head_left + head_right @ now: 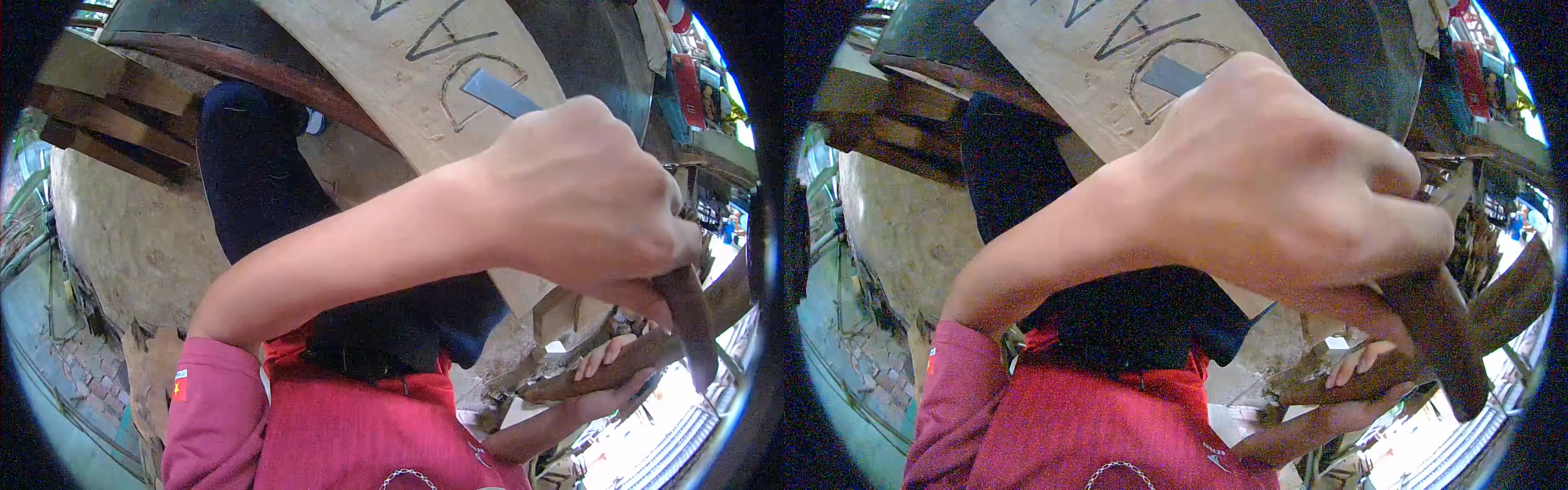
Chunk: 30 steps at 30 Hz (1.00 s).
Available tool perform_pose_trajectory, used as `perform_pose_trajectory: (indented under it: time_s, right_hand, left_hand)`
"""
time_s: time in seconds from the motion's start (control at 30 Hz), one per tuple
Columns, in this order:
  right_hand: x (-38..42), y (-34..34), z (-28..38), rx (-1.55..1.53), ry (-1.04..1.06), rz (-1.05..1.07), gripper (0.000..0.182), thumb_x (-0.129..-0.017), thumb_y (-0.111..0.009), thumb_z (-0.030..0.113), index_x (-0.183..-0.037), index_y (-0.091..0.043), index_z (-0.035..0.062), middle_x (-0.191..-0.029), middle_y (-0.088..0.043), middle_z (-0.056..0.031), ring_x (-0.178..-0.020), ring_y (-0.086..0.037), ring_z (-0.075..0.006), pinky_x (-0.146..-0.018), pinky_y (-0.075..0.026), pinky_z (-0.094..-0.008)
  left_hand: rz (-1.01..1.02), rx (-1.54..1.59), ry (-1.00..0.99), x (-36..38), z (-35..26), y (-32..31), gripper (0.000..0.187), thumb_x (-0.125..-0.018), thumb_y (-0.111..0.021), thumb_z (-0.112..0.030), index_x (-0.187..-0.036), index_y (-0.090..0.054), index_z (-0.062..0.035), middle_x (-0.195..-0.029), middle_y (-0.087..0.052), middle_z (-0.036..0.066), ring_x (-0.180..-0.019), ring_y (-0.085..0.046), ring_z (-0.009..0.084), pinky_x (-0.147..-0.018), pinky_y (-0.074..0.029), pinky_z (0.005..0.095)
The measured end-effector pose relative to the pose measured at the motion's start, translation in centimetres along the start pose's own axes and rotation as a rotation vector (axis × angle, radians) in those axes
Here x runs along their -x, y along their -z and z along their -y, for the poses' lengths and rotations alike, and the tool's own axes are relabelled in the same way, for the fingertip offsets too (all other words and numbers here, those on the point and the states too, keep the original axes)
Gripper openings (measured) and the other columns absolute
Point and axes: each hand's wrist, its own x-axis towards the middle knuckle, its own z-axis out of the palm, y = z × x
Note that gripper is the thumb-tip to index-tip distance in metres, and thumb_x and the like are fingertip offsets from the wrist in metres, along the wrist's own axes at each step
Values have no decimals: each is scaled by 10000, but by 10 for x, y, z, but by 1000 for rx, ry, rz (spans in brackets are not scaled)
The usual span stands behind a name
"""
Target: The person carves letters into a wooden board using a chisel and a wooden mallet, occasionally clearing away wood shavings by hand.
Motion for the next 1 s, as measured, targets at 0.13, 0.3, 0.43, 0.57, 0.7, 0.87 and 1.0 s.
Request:
perform_pose_trajectory:
  time_s: [0.13, 0.3, 0.43, 0.57, 0.7, 0.87, 1.0]
  right_hand:
    - [-5, -10, 2, 62, 49, 38, 601, -1048, -350, 490, -1397, -271, 8, -790, -427, -79, -464, -435, -121, -344, -406, -235]
    - [-4, -17, 3, 106, 52, -23, 578, -1029, -362, 510, -1301, -284, 5, -769, -421, -77, -446, -429, -127, -336, -396, -241]
    - [-3, -13, -1, 14, 52, 16, 653, -1053, -365, 451, -1504, -228, -1, -790, -434, -86, -462, -424, -120, -348, -400, -233]
    - [1, -14, 0, -15, 12, -32, 658, -1052, -361, 471, -1506, -228, 14, -797, -434, -84, -463, -424, -119, -350, -402, -233]
    - [0, -15, 0, 46, 40, 8, 665, -1050, -368, 482, -1510, -220, 25, -803, -435, -84, -465, -424, -117, -349, -401, -236]
    - [-1, -13, -1, 99, 50, 65, 599, -1027, -362, 543, -1314, -283, 22, -777, -433, -77, -448, -432, -123, -341, -408, -245]
    - [2, -10, -5, 122, 64, 13, 616, -1024, -356, 560, -1307, -288, 17, -772, -430, -82, -439, -429, -127, -343, -415, -248]
  left_hand:
    - [-127, 29, 3, 1, 13, -7, 484, -769, -661, -624, -786, -672, -141, -642, -629, 47, -605, -670, 295, -493, -494, 407]
    - [-140, 30, 1, 2, 16, -10, 486, -772, -659, -625, -782, -677, -139, -642, -626, 51, -599, -668, 297, -488, -490, 409]
    - [-123, 32, 10, 2, 15, -8, 491, -769, -659, -627, -780, -676, -135, -644, -629, 55, -600, -669, 299, -489, -491, 410]
    - [-154, 65, 9, 2, 14, -13, 491, -768, -658, -627, -786, -680, -137, -645, -632, 55, -601, -669, 299, -488, -491, 409]
    - [-127, 40, 15, 3, 14, -13, 485, -768, -663, -623, -793, -686, -139, -645, -634, 56, -602, -670, 299, -492, -496, 408]
    - [-120, 17, 25, 2, 15, -10, 484, -769, -667, -621, -794, -687, -138, -643, -633, 52, -608, -672, 295, -495, -500, 409]
    - [-119, 15, 15, 3, 17, -10, 488, -777, -660, -626, -786, -684, -138, -647, -635, 46, -620, -675, 288, -495, -501, 406]
